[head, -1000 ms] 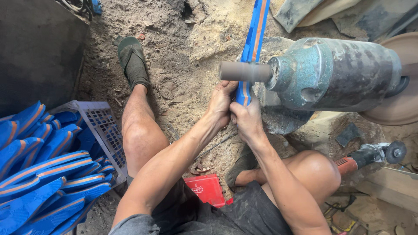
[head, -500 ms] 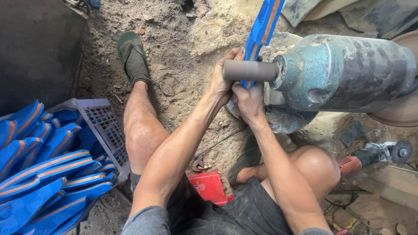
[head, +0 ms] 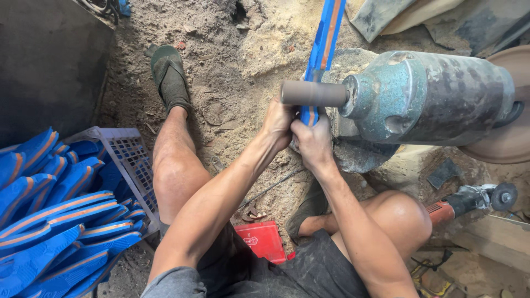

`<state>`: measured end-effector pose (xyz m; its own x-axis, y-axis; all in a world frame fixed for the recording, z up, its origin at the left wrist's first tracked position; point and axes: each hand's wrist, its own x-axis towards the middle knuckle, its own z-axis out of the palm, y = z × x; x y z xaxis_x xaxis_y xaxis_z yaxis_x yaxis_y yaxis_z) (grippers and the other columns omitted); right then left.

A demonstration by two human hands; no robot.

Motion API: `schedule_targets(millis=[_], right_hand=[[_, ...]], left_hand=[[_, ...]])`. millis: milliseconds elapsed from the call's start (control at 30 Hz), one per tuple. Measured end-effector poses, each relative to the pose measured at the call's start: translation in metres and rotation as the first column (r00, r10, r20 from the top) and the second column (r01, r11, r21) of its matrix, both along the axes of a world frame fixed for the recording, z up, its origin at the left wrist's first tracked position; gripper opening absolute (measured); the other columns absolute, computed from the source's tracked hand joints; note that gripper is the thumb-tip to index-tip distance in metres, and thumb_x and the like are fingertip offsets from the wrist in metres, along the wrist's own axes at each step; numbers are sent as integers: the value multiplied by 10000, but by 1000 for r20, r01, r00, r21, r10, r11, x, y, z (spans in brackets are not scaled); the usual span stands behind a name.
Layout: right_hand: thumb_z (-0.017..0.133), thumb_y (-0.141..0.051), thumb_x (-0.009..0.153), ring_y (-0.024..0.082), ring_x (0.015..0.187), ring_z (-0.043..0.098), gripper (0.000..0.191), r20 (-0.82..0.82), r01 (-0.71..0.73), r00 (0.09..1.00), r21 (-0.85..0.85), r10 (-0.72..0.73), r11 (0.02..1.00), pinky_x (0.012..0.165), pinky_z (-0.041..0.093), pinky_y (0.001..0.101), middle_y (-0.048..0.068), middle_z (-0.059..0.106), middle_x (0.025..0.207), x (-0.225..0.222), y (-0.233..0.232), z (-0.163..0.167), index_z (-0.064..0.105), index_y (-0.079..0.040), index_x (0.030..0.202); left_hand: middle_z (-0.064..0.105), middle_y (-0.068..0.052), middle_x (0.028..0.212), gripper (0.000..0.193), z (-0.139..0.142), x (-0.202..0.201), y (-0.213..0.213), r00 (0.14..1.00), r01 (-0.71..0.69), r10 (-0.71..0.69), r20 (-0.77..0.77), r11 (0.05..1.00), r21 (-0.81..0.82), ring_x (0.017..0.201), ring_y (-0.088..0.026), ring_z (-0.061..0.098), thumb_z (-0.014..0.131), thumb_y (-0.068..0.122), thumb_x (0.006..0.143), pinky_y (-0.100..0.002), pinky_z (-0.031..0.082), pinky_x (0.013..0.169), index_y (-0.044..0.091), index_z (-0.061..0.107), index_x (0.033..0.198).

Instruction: The person sits on the ground and uses a bench grinder to smooth the edges of blue flip-flop soles. They pick up soles from a nearby crate, press them against the rotating grinding wheel, and move them along the wheel to shape the edges.

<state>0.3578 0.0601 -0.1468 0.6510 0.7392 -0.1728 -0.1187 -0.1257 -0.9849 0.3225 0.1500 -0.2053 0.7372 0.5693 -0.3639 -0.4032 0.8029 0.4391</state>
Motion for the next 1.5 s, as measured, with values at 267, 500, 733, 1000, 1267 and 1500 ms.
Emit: schedule_targets(millis=[267,500,733,1000,1267,1500], right_hand=[[631,-65,836,109,461,473,151,-256,-172,955,-60,152,983,406,359,275,33,534,662,-3,-20,-3,540,-4,940],[657,-379,945,182,1023,590,711,-16,-352,933,-243,359,904,683,540,235,150,541,1272,13,-12,-4,365,-1,1471],[824,-153,740,424,1297,380,967,789,-92,255,-555,558,827,1053,396,586,346,408,1437,-8,2,-15,264,-6,1514],[738,-94,847,249,737,677,479,602,-449,412,-520,684,727,634,524,366,176,723,889,-24,7,-14,530,-36,1274],[723,-108,863,117,530,569,243,-395,-351,881,-182,259,918,480,488,298,20,560,707,-21,-1,-25,525,-23,974],[584,-12,811,123,435,509,145,-150,-60,987,-37,53,998,397,437,294,21,525,649,-3,-4,-23,508,-22,934]], left_hand=[[722,-72,1017,180,-7,-26,-13,1000,11,-10,-28,999,37,883,-168,657,645,165,977,-313,573,815,74,669,1131],[747,-77,1080,342,21,-103,32,858,122,237,-456,767,629,922,-123,688,653,233,990,-292,599,805,64,644,1286],[775,-74,972,316,56,-171,73,742,510,38,-670,617,600,834,-111,711,698,231,939,-272,587,753,23,745,1173],[656,-51,721,460,32,-182,106,797,441,-363,-483,896,55,557,-158,575,603,481,999,-293,486,456,31,684,949],[657,-38,971,262,-7,-75,31,963,161,-123,-239,976,148,881,-140,637,573,335,992,-322,560,779,111,644,1109],[741,-80,1010,191,5,-24,6,990,138,-140,19,985,99,889,-165,677,665,190,988,-332,585,839,46,675,1114]])
